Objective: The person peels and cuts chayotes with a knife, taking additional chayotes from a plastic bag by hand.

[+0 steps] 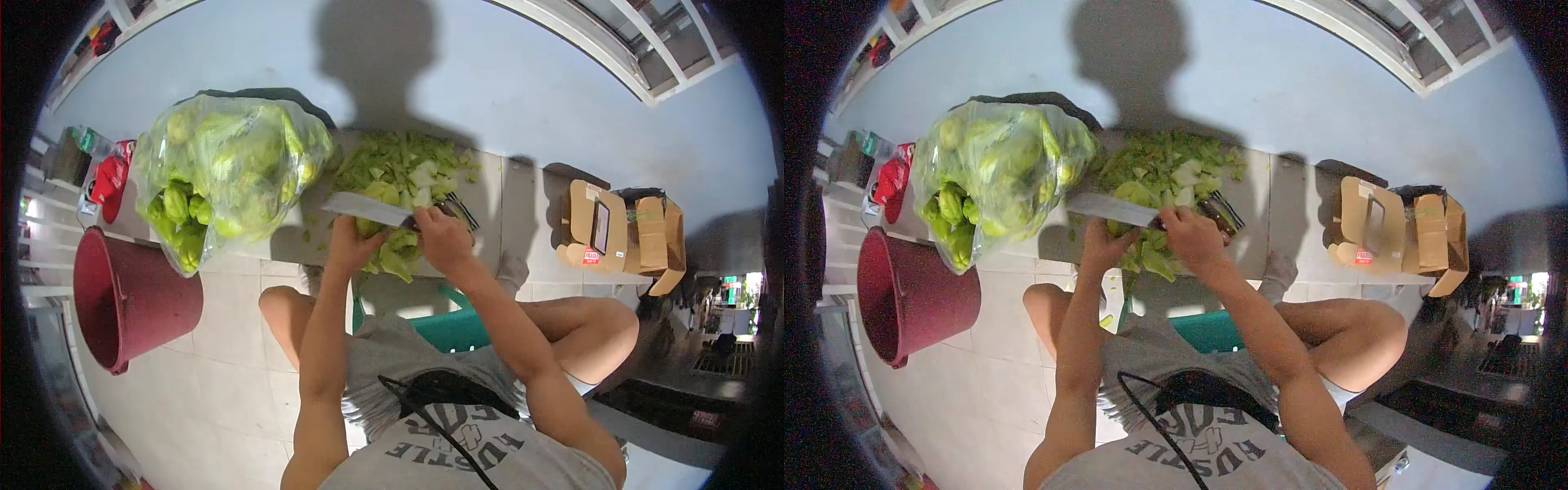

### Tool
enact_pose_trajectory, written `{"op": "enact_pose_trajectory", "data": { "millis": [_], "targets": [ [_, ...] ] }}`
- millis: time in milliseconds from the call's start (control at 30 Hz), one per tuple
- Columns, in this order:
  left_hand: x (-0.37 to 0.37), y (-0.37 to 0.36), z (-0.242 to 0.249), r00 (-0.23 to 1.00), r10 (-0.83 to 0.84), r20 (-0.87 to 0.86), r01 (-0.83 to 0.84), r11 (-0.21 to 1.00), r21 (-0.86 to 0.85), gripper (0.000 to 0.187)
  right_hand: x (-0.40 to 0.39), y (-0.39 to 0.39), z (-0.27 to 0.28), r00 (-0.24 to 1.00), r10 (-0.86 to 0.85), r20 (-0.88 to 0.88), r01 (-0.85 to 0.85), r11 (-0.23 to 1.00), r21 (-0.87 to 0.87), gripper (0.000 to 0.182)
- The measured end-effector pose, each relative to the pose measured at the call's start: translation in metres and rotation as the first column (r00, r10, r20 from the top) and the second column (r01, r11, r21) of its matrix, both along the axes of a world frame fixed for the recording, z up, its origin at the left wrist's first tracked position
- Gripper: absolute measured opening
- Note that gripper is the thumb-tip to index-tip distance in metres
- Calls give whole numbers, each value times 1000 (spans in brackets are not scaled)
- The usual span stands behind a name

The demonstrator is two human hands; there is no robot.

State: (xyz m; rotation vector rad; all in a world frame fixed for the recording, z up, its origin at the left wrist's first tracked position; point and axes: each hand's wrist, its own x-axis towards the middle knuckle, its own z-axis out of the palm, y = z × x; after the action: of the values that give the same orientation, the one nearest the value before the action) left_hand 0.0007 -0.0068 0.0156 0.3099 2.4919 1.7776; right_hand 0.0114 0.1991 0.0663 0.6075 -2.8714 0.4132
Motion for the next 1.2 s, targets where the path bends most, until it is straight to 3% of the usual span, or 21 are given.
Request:
{"op": "enact_pose_trajectory", "data": {
  "millis": [33, 100, 233, 300, 367, 433, 567, 633, 667, 700, 733, 767, 800, 833, 867, 900, 933, 967, 1033, 1100, 1200],
  "targets": [
    [1, 4, -3, 1000, -9, 2, 9, 1000, -1, 76, 0, -6, 6, 1000, 23, -8, -23, 999, 32, 24],
    [4, 12, -11, 943, 188, -276, -163, 980, 112, 74, 0, -11, 10, 999, 45, -15, -44, 997, 69, 23],
    [7, 9, -3, 934, 188, -303, -143, 976, 166, 74, -1, -14, 19, 996, 92, -11, -90, 991, 96, 22],
    [11, 8, -6, 960, 181, -213, -156, 979, 131, 74, -10, -5, 12, 995, 99, -5, -98, 989, 112, 23],
    [14, 4, 11, 978, 158, -133, -146, 985, 94, 75, -25, 28, -24, 991, 0, 133, -33, 969, 246, 26],
    [5, 3, 21, 983, 157, -99, -150, 986, 69, 75, -39, 67, -42, 917, -281, 283, 228, 952, 207, 21],
    [8, 9, 1, 978, 193, -72, -182, 973, 141, 74, -12, 78, -27, 908, -342, 241, 317, 938, 139, 20],
    [2, 13, 1, 973, 223, -62, -214, 968, 127, 72, -23, 72, -24, 875, -382, 298, 407, 913, -24, 21],
    [2, 17, 2, 980, 198, 13, -172, 816, 552, 69, -21, 68, -23, 877, -376, 299, 402, 915, -27, 21],
    [-2, 18, 4, 988, 143, 60, -124, 491, 862, 68, -19, 63, -22, 903, -354, 246, 390, 913, -118, 20],
    [-9, 15, -13, 988, 144, 58, -122, 496, 860, 68, -17, 59, -23, 920, -341, 194, 378, 903, -206, 19],
    [-14, 12, -44, 941, -88, 327, -279, 346, 896, 67, -10, 52, -24, 917, -343, 204, 383, 901, -205, 19],
    [-14, 11, -63, 786, -345, 513, -463, 220, 858, 68, -7, 45, -24, 897, -344, 278, 402, 896, -189, 17],
    [-12, 15, -56, 790, -339, 511, -466, 209, 860, 68, -8, 40, -22, 877, -337, 343, 411, 896, -170, 16],
    [-7, 21, -43, 777, -306, 551, -465, 311, 829, 67, -5, 36, -19, 881, -325, 343, 398, 902, -166, 16],
    [-4, 24, -30, 763, -269, 588, -460, 413, 786, 66, 0, 33, -17, 931, -259, 256, 308, 936, -173, 20],
    [-4, 26, -26, 763, -261, 591, -466, 410, 784, 66, 3, 28, -17, 967, -190, 169, 219, 960, -173, 25],
    [-5, 28, -24, 759, -262, 595, -500, 351, 792, 64, 5, 24, -18, 966, -187, 176, 217, 961, -173, 25],
    [-5, 27, -20, 750, -271, 603, -534, 289, 794, 63, 11, 16, -21, 997, -82, -11, 77, 972, -224, 27],
    [-7, 25, -15, 709, -394, 584, -602, 93, 793, 57, 17, 6, -23, 999, -34, -35, 27, 984, -175, 30],
    [-5, 21, -23, 750, -408, 521, -544, 68, 836, 52, 20, -11, -16, 995, 65, -81, -72, 994, -86, 35]
  ]
}}
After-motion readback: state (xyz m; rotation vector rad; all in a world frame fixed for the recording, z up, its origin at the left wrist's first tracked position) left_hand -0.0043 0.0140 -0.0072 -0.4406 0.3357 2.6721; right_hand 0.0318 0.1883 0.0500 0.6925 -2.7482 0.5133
